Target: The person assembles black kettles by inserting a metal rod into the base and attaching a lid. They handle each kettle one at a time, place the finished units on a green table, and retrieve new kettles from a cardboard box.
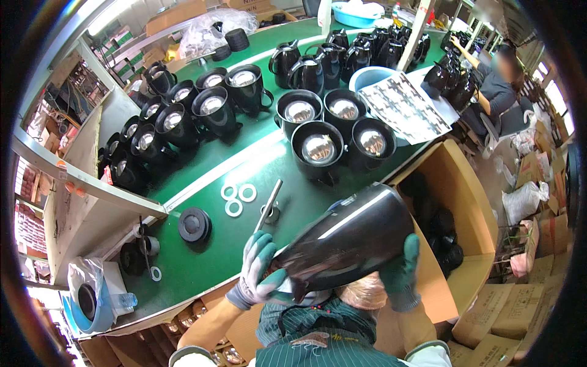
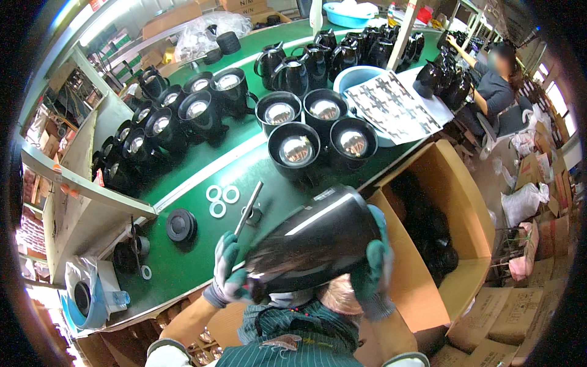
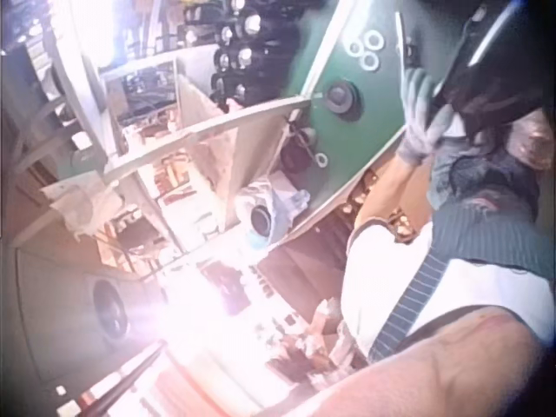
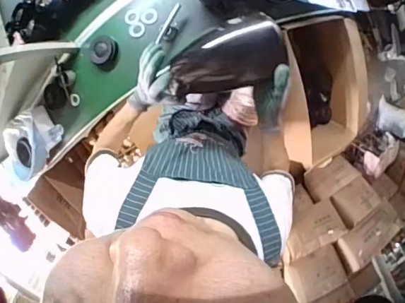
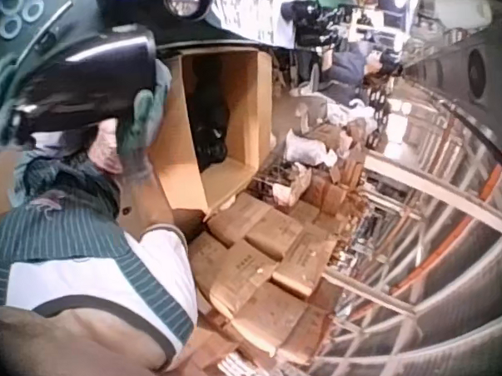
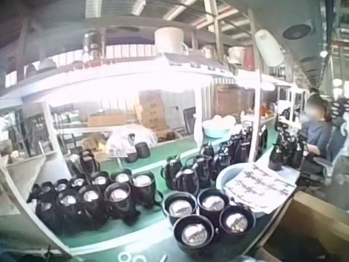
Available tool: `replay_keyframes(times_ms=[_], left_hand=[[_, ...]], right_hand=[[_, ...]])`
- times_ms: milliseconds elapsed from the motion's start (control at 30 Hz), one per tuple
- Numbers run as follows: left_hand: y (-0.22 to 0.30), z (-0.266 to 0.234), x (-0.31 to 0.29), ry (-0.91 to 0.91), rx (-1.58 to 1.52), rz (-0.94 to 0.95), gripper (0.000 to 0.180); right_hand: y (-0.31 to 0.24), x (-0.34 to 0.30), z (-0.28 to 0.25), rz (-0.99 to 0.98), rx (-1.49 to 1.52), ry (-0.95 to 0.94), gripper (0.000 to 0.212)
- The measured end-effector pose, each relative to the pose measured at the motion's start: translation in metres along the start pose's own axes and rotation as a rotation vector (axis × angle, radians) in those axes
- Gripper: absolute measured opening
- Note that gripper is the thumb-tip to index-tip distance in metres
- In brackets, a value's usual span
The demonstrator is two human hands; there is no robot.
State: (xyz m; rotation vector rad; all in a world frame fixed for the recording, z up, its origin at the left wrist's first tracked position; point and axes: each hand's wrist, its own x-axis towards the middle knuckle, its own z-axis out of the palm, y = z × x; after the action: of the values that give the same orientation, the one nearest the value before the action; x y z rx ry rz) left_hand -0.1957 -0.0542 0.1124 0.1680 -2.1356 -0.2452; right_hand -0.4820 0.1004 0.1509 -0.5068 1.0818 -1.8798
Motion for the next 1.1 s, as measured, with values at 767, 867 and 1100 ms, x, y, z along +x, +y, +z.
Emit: replay_keyframes(times_ms=[767, 867, 1100], left_hand=[[-0.564, 0.002, 0.313, -0.073, 0.697, -0.246, 0.050], [-0.633, 0.059, 0.294, -0.282, 0.603, -0.531, 0.058], [-0.621, 0.082, 0.271, -0.333, 0.260, -0.679, 0.053]], right_hand=[[0.052, 0.105, 0.025, 0.673, 0.016, -0.745, 0.081], [0.051, 0.107, 0.009, 0.654, -0.019, -0.745, 0.082], [0.033, 0.121, 0.013, 0.672, 0.186, -0.586, 0.091]])
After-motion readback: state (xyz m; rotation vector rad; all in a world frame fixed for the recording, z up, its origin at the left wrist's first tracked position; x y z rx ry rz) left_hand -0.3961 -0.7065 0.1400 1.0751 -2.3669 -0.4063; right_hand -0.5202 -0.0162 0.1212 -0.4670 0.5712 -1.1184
